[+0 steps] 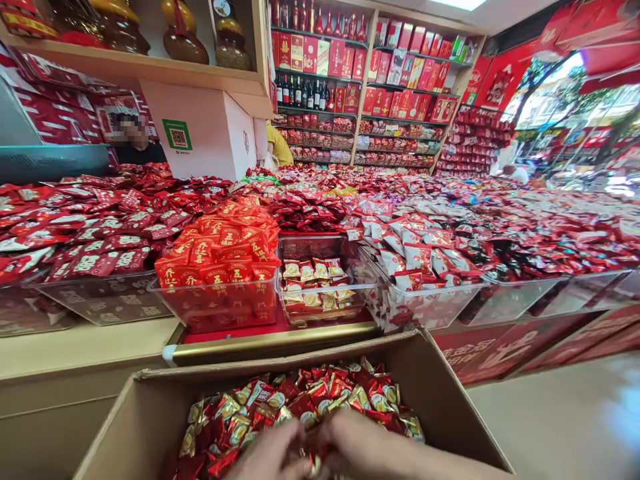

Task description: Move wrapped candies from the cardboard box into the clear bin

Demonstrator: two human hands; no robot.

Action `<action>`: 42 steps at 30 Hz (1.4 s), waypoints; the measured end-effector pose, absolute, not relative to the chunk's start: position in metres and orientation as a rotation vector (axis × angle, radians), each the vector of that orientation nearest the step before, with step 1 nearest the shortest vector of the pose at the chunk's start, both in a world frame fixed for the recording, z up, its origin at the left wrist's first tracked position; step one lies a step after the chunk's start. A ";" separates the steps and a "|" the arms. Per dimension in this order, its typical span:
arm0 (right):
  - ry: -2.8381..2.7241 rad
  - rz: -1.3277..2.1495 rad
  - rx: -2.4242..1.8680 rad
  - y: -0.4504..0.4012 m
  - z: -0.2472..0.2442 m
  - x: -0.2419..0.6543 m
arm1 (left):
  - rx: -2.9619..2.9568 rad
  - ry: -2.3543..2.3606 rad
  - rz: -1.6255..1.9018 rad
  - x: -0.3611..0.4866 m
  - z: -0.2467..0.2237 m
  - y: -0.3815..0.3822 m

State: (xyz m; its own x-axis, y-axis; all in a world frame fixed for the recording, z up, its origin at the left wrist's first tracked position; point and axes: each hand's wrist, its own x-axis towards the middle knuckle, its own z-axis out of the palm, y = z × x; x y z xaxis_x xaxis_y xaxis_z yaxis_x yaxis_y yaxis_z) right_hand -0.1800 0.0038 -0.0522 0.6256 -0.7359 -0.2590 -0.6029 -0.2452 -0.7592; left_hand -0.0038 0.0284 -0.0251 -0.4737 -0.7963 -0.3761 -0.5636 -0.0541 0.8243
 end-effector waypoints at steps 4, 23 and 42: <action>1.022 -0.441 -1.592 -0.007 -0.026 -0.184 | 1.249 -1.624 -1.700 -0.007 -0.016 0.018; 0.862 -0.674 -1.019 0.002 -0.006 -0.173 | 1.272 -1.238 -1.636 -0.013 -0.009 0.022; 1.506 -0.540 -2.744 -0.112 0.168 -0.207 | 1.223 -0.985 -1.796 -0.008 -0.006 0.022</action>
